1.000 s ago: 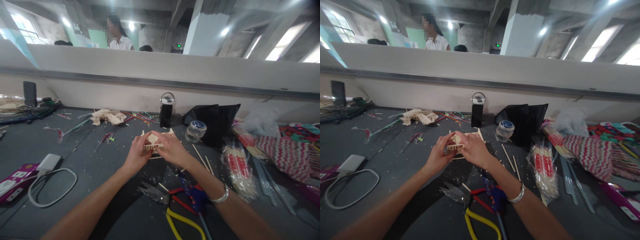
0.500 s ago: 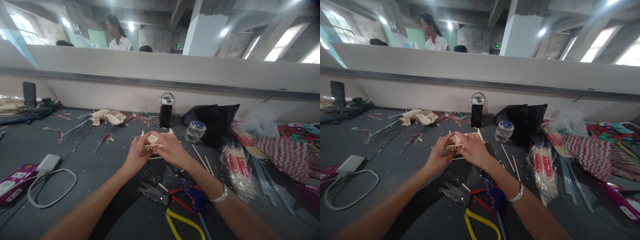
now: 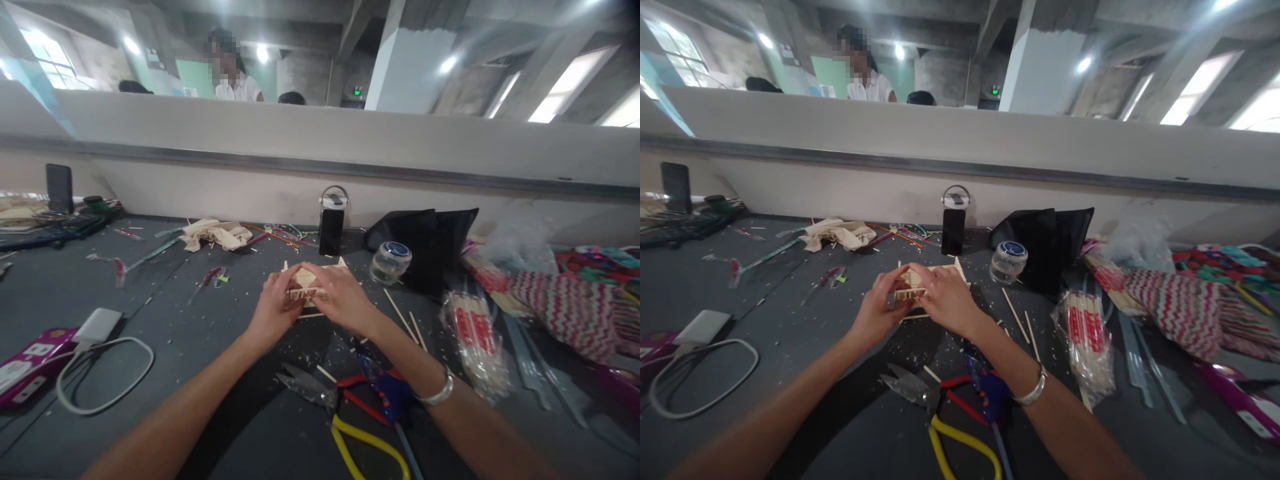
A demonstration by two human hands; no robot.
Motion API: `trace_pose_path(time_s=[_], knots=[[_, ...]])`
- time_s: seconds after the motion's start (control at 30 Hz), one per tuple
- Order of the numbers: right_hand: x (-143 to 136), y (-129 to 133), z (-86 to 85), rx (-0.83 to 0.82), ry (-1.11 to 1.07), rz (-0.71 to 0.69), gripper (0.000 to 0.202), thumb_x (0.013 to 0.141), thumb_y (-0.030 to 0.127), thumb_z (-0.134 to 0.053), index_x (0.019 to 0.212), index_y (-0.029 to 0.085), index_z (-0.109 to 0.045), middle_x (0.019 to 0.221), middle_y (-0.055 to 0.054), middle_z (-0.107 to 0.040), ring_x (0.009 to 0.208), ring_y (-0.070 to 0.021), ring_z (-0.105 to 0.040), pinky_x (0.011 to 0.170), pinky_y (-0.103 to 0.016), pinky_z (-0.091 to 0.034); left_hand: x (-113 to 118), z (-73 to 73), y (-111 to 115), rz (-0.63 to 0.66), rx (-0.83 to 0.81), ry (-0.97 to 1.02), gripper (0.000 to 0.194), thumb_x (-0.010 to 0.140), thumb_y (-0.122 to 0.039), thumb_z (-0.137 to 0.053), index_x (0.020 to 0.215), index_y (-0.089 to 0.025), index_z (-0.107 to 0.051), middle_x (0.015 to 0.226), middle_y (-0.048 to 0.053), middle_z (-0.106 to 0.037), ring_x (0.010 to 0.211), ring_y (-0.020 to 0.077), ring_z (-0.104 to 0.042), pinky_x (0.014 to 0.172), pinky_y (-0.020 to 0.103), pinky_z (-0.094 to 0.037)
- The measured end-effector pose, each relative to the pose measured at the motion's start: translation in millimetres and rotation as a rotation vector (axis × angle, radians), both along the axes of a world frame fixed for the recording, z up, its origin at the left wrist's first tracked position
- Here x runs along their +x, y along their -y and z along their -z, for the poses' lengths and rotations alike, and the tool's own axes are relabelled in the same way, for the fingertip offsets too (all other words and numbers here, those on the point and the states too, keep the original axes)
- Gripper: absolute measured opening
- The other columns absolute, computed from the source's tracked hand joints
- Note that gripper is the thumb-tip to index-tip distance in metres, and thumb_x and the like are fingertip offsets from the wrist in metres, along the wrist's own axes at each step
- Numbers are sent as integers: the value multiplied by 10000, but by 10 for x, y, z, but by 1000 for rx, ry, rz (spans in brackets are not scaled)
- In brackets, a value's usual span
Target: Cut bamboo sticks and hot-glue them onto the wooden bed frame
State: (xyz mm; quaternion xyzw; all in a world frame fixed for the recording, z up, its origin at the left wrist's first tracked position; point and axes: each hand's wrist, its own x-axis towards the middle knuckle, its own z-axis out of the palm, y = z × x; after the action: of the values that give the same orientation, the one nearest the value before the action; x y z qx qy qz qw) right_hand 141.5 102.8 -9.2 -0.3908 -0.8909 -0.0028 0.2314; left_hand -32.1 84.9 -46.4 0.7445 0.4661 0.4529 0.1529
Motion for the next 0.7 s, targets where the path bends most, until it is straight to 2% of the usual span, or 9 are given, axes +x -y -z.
trace_pose_path(time_s=[0.13, 0.7], knots=[[3, -8, 14, 0, -6, -3, 529, 828, 145, -506, 1349, 158, -418, 1093, -104, -655, 1019, -235, -562, 913, -387, -377, 1, -5, 5, -7, -4, -3, 627, 724, -57, -609, 1302, -247, -457, 933, 18, -595, 919, 200, -574, 841, 357, -453], [0, 0, 4, 0, 17, 0, 540, 826, 152, -506, 1357, 154, -408, 1116, -111, -646, 1046, -240, -552, 922, -383, -372, 1, 1, 2, 5, -14, 16, 619, 732, -74, -615, 1306, -241, -453, 944, 27, -593, 916, 203, -583, 846, 373, -457]])
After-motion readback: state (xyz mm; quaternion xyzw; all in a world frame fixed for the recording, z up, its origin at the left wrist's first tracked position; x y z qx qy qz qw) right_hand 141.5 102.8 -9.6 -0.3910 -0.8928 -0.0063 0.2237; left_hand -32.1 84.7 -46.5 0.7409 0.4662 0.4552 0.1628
